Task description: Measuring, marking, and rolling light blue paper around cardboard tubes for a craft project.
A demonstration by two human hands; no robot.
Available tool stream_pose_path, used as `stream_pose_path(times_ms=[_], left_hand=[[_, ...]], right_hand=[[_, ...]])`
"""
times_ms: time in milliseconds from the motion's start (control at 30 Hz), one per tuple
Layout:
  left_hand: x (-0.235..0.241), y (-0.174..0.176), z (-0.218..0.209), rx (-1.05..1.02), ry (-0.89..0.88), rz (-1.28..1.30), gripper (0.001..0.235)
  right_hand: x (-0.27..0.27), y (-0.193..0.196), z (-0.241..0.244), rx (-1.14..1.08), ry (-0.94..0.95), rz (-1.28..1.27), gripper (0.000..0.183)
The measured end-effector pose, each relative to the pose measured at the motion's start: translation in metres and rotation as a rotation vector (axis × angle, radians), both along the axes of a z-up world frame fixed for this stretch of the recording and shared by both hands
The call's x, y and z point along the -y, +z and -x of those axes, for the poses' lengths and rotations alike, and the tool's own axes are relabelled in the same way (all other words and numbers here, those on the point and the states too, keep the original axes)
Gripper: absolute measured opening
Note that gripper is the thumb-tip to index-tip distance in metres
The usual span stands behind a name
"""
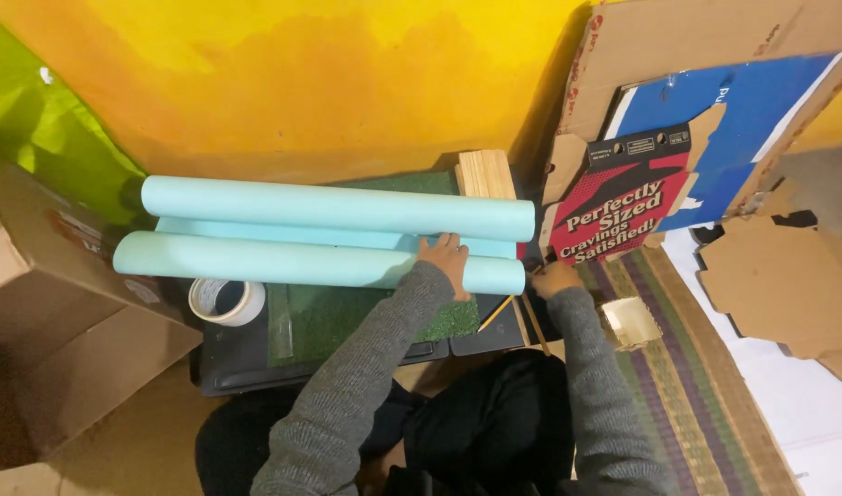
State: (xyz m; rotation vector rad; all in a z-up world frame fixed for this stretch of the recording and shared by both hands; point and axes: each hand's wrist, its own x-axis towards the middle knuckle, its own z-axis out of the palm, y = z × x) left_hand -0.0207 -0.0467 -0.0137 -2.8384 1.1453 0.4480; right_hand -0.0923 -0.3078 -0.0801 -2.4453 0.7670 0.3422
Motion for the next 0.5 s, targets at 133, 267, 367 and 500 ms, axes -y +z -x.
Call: stream_pose_path(times_ms=[133, 267, 367, 500], left_hand=[[-0.001, -0.003, -0.002, 0.006, -0.024, -0.008, 0.089], [-0.001, 0.014, 0.004, 0.009, -0.017, -0.016, 0.089], [-0.002, 0.008, 0.003, 0.007, -0.014, 0.01, 0.09], [-0.005, 0.005, 0.002, 0.015, -0.021, 0.022, 0.09]], right_hand=[[0.001, -0.016, -0.002, 0.023, -0.04, 0.016, 0.023], [0.027, -0.048, -0.004, 0.182, -0.119, -0.218, 0.029], [0.048, -0.05, 0.003, 0.411, -0.359, -0.568, 0.027], [0.063, -0.02, 0.004, 0.732, -0.774, -1.073, 0.019]])
